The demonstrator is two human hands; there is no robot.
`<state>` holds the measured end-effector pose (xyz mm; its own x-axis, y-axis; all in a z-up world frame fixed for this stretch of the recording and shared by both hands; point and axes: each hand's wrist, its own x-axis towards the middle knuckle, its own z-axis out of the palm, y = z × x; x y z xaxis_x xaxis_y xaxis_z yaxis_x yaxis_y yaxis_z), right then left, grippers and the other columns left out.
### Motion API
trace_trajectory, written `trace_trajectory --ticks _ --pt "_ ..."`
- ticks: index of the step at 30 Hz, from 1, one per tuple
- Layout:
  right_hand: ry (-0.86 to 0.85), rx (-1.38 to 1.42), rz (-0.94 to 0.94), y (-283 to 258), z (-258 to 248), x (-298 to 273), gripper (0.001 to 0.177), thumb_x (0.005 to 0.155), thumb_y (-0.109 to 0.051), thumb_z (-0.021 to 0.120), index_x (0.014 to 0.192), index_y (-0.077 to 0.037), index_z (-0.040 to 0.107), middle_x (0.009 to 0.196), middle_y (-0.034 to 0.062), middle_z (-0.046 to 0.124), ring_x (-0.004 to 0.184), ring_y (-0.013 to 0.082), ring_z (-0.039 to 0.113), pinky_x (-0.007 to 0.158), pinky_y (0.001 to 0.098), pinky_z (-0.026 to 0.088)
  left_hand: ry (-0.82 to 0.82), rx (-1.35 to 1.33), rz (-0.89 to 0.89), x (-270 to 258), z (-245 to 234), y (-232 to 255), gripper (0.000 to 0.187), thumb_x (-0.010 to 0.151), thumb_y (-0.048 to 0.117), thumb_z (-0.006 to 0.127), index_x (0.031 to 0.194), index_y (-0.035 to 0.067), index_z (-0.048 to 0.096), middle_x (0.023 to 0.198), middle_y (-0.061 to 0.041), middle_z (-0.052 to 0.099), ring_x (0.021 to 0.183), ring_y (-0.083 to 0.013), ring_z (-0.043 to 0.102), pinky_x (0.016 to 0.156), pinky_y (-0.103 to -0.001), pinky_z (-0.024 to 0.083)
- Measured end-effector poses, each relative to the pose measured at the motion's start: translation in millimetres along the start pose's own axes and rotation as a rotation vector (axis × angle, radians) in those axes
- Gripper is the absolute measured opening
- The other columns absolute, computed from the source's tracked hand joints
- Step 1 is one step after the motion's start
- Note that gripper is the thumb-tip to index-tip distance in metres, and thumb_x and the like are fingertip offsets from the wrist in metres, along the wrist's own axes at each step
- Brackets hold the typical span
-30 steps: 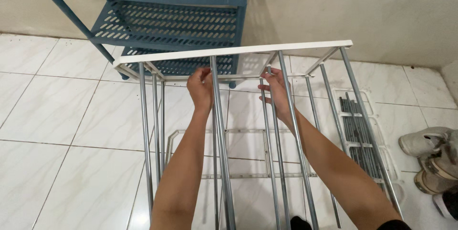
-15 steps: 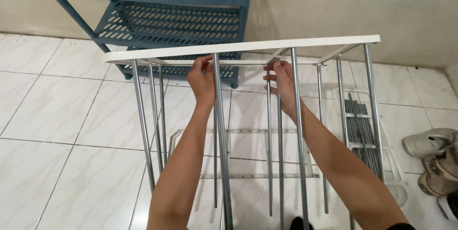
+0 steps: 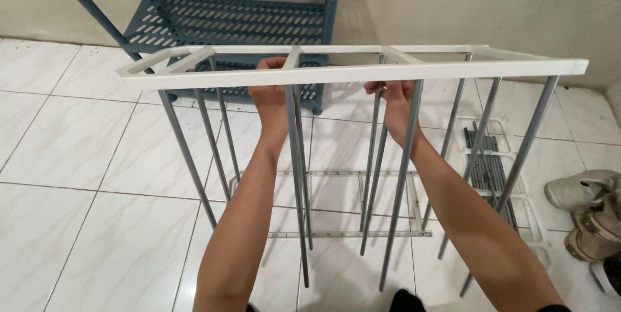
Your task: The person assembles a white plastic shelving unit by inserting metal poles into the base frame and then placing a white plastic shelf onto the poles. The person works on a tiled floor with a blue plastic crate nearby.
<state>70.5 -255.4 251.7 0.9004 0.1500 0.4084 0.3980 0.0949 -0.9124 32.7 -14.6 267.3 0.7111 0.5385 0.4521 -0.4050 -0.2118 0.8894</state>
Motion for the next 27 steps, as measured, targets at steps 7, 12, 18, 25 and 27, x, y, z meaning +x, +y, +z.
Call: trace_trajectory --ticks 7,12,18,25,27 --pt "0.06 -0.171 -0.125 -3 -6 -7 0.041 0.118 -0.035 0.044 0.105 -0.002 0.066 0.094 0.0076 0.067 0.092 0.0158 0.063 0.089 0.0354 0.055 -0.097 -0.127 -0.062 -1 -1 7 0.017 0.102 0.018 0.067 0.097 0.002 0.068 0.083 -0.002 0.069 0.073 -0.0065 0.063 0.065 -0.023 0.053" --pt "-0.048 0.026 -0.131 -8 -7 1 0.041 0.116 -0.036 0.043 0.117 0.0 0.062 0.099 0.01 0.066 0.094 0.0171 0.062 0.088 0.0347 0.055 -0.18 -0.207 -0.057 -2 -1 11 0.013 0.103 0.014 0.067 0.096 0.002 0.067 0.081 0.0 0.068 0.071 -0.0038 0.062 0.063 -0.019 0.051" --pt "-0.112 -0.005 -0.22 -13 -14 -2 0.04 0.118 -0.033 0.039 0.124 0.0 0.059 0.107 0.0111 0.063 0.1 0.0188 0.064 0.092 0.0361 0.056 -0.172 -0.195 0.043 -8 3 7 0.016 0.102 0.011 0.069 0.091 0.0 0.067 0.077 0.0 0.067 0.068 -0.0034 0.059 0.059 -0.019 0.047" --pt "-0.083 -0.035 -0.219 -15 -18 -12 0.035 0.118 -0.03 0.043 0.119 0.001 0.06 0.103 0.0116 0.065 0.097 0.0187 0.065 0.091 0.0354 0.056 -0.214 0.054 0.09 -57 -11 -27 0.03 0.111 0.022 0.05 0.093 0.002 0.064 0.073 -0.007 0.063 0.064 -0.0104 0.058 0.059 -0.028 0.044" --pt "-0.067 -0.059 -0.199 -12 -18 -17 0.034 0.117 -0.03 0.045 0.116 0.001 0.06 0.1 0.0115 0.066 0.094 0.0185 0.065 0.09 0.0345 0.055 -0.245 0.11 0.156 -85 -18 -39 0.029 0.111 0.02 0.046 0.095 0.003 0.063 0.073 -0.009 0.061 0.062 -0.0185 0.056 0.059 -0.035 0.042"
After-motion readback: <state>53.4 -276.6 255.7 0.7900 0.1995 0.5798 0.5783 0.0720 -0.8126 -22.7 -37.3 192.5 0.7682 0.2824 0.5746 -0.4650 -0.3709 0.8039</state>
